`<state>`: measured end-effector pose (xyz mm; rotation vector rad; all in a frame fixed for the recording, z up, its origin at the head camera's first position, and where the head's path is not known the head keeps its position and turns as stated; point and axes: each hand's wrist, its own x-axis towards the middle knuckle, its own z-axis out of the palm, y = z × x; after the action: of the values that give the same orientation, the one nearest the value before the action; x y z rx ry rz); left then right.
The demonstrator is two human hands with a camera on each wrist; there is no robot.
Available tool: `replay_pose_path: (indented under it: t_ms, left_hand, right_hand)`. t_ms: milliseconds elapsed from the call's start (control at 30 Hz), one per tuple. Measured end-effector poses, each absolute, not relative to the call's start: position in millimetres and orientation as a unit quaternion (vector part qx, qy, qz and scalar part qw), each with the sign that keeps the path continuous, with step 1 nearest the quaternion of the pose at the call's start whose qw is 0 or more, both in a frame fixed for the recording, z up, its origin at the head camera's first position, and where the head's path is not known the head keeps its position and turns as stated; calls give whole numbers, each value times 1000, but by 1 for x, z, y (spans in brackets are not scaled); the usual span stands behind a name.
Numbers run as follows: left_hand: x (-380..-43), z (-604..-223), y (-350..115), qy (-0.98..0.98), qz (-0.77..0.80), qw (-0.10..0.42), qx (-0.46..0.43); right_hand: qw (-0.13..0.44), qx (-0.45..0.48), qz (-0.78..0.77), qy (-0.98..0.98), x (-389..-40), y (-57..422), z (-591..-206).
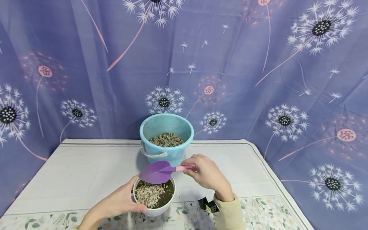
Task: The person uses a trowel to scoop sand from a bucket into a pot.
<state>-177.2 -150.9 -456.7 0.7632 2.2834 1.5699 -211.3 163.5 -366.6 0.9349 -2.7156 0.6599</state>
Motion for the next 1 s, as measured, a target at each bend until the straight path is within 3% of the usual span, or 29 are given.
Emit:
replay_pose_path:
  t_ms: [267, 467, 833, 1000]
  left_hand:
    - [-181, -455, -155, 761, 557, 130, 305]
    - [-185, -449, -160, 774, 541, 123, 306]
    - [-197, -428, -159, 851, 482, 82, 193]
    - [-210, -422, -159, 864, 471, 37, 175]
  right_hand:
    - [60, 335, 316, -886, -213, 177, -354]
    - [71, 324, 301, -894, -216, 182, -343]
    - [95, 301, 266, -911, -224, 187, -330]
    - [106, 299, 264, -911, -233, 188, -327]
